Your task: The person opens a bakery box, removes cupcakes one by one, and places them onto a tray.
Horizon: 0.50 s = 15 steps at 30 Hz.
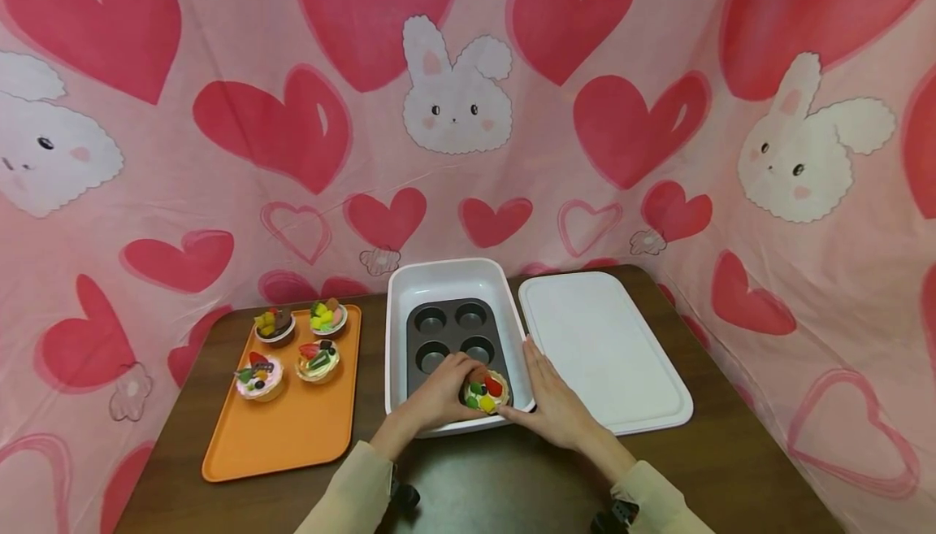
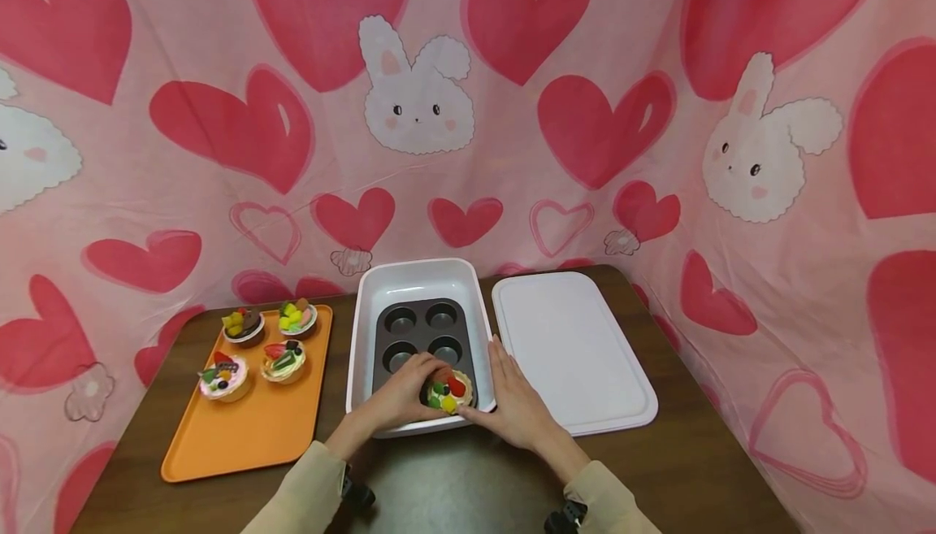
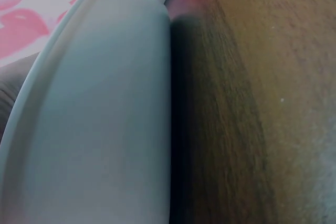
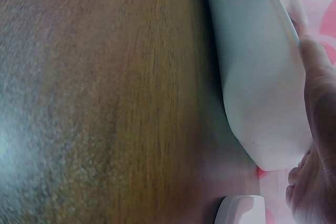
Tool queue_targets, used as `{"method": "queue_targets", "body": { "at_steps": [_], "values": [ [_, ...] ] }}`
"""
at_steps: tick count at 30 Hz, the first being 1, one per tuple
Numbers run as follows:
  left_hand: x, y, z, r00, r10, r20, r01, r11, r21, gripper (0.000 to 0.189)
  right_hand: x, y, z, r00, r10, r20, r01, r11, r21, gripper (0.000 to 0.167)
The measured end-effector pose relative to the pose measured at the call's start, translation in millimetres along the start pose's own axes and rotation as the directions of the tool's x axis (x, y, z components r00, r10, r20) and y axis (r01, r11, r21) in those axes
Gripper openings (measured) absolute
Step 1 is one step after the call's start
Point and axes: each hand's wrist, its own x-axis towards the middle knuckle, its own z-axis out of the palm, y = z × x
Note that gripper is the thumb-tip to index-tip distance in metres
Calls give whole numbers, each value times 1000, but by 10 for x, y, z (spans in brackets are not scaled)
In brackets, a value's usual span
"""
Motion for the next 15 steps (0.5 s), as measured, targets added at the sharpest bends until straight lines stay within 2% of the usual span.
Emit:
{"method": "queue_targets", "body": {
  "at_steps": [9, 15],
  "values": [
    [-6, 5, 6, 999, -34, -1, 34, 999, -7, 72, 8, -12, -17, 1000, 17, 24, -17, 1000, -2, 122],
    [-1, 15, 21, 1000, -19, -7, 19, 1000, 15, 67, 9, -15, -17, 1000, 15, 23, -15, 1000, 0, 122]
  ]
}}
